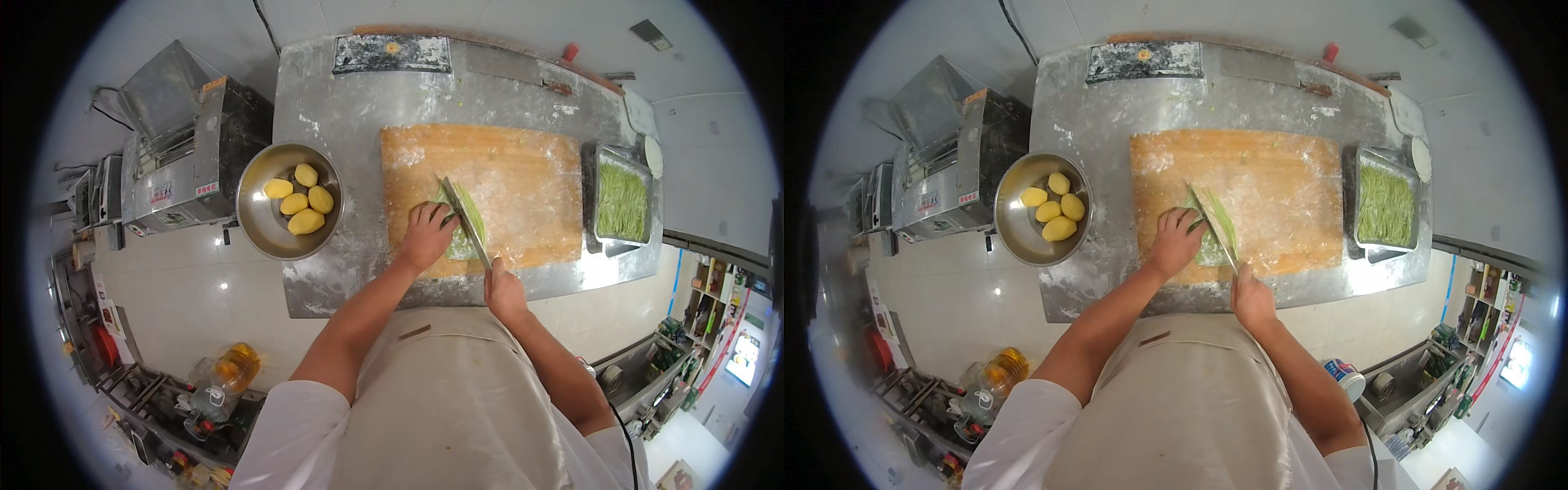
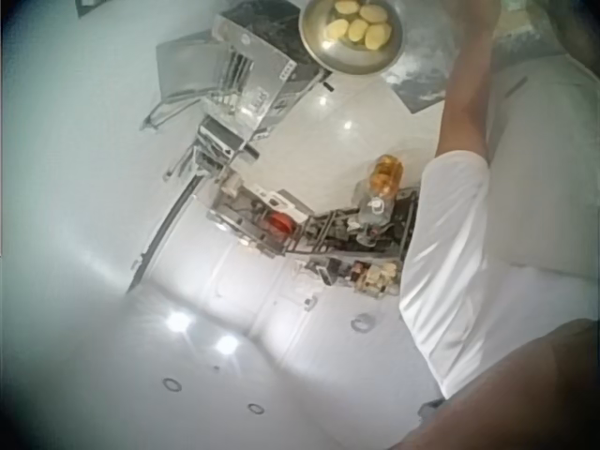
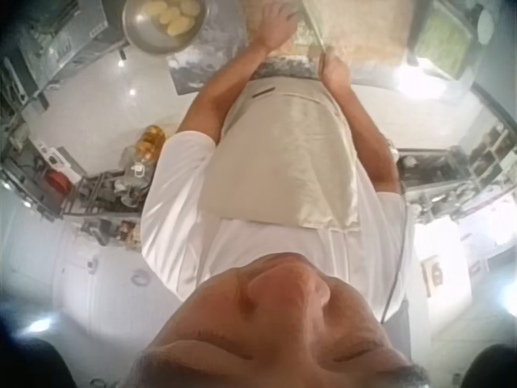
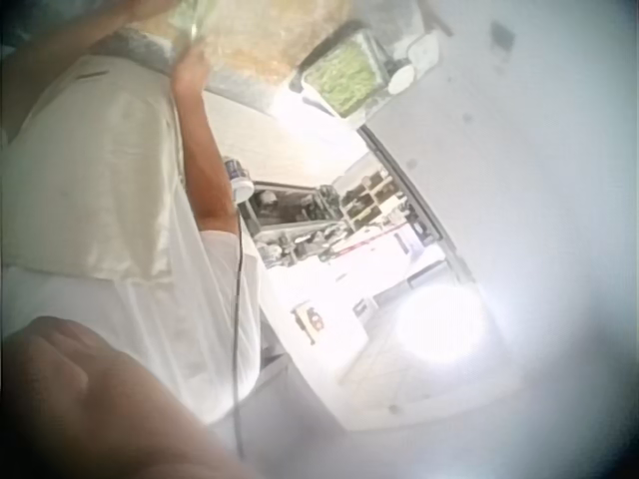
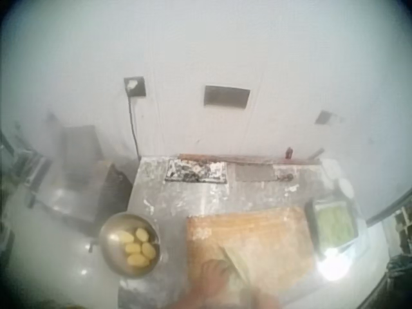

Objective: The person slices a folded green dough sheet into thin noodles using a cleaver on a wooden cutting board. The cut noodles are gathered and transferred into a metal tray. A bowl of peeled potatoes sits nearby.

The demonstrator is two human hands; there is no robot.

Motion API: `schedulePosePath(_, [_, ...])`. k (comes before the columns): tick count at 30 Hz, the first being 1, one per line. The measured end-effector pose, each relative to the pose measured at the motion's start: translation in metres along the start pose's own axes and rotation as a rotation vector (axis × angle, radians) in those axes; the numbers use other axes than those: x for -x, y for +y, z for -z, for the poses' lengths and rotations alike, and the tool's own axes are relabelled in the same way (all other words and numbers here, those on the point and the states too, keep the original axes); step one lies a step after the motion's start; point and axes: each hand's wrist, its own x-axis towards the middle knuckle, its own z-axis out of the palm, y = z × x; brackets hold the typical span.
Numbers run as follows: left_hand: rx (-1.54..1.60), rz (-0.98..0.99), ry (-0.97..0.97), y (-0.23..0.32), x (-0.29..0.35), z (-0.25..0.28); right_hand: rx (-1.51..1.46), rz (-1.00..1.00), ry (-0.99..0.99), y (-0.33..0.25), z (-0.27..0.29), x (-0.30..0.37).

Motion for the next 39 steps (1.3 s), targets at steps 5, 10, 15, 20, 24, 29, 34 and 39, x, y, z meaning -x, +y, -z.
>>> schedulePosePath(5, [0.015, 0.008, -0.011, -0.001, -0.003, 0.002, 0.019, -0.028, 0.021, -0.007, -0.016, -0.021])
schedulePosePath(10, [0.039, 0.003, 0.0, 0.003, -0.001, 0.006, -0.007, 0.024, 0.09, -0.002, -0.019, -0.018])
schedulePosePath(15, [-0.005, 0.012, 0.018, 0.0, -0.003, 0.004, -0.043, 0.045, 0.11, -0.002, -0.004, -0.013])
schedulePosePath(20, [0.013, 0.016, -0.024, 0.002, 0.0, 0.007, -0.026, 0.009, 0.011, -0.008, 0.009, 0.007])
schedulePosePath(24, [0.014, 0.012, -0.026, 0.001, 0.001, 0.006, -0.031, -0.011, -0.017, -0.01, 0.008, 0.006])
schedulePosePath(29, [0.011, 0.013, -0.003, -0.001, -0.003, 0.002, -0.019, -0.008, 0.035, -0.009, -0.018, -0.023])
schedulePosePath(34, [0.035, 0.009, 0.037, 0.002, -0.001, 0.007, 0.029, 0.028, 0.072, -0.007, -0.022, -0.021])
schedulePosePath(39, [0.049, 0.019, 0.038, 0.0, -0.004, 0.009, -0.038, 0.05, 0.097, -0.007, -0.003, -0.014])
